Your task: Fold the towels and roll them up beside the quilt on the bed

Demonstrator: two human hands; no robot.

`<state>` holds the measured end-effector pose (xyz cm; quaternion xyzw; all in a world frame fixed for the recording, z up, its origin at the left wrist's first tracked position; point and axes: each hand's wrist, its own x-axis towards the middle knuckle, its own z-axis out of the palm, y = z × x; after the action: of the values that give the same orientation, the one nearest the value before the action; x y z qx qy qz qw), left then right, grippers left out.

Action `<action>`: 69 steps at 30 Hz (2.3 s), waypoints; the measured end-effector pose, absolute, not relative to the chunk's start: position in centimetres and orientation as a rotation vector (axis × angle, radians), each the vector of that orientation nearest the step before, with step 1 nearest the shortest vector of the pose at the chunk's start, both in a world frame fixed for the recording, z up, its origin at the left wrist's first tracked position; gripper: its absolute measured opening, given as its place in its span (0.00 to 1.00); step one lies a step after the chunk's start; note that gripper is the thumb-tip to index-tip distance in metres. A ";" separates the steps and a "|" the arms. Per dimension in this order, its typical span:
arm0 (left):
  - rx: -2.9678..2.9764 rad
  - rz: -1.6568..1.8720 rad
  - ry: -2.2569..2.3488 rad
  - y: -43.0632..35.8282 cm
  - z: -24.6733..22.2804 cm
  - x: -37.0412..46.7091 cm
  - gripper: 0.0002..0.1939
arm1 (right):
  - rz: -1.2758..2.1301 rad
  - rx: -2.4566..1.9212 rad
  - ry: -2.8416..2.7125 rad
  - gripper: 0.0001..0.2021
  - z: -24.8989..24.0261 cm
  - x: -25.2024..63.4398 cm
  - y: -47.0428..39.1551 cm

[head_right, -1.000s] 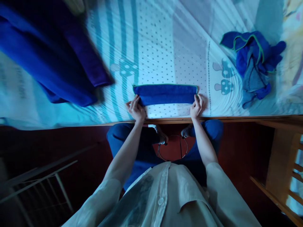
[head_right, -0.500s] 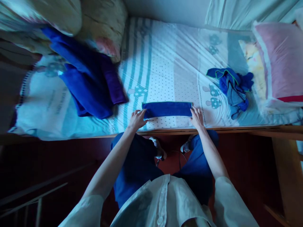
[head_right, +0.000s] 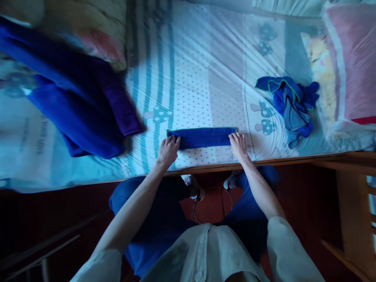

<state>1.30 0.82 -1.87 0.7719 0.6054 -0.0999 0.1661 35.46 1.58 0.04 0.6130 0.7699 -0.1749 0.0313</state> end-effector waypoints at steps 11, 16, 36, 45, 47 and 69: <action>2.138 -0.222 1.674 3.3 0.5 -0.1 0.29 | -0.855 1.887 2.443 0.28 -0.1 37.9 3.5; 2.061 -0.171 1.672 3.9 -0.2 -1.1 0.25 | -0.898 1.956 2.398 0.23 -0.5 38.4 4.3; 1.697 -0.340 1.879 4.0 -1.8 -4.2 0.20 | -0.716 2.215 2.003 0.15 -3.0 38.7 4.2; 1.642 -0.671 1.869 4.3 0.9 -2.5 0.23 | -0.688 2.099 1.798 0.16 0.8 36.5 4.5; 1.626 -0.722 1.841 4.3 1.9 -1.9 0.23 | -0.676 2.080 1.775 0.17 1.5 36.1 4.4; 2.257 -0.393 1.573 3.2 -1.2 0.6 0.35 | -0.908 1.756 2.527 0.19 0.1 32.6 4.4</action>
<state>0.61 3.17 -1.20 0.7989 0.5568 -0.1390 0.1801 32.56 4.43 0.14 0.5470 0.7872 -0.2828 -0.0331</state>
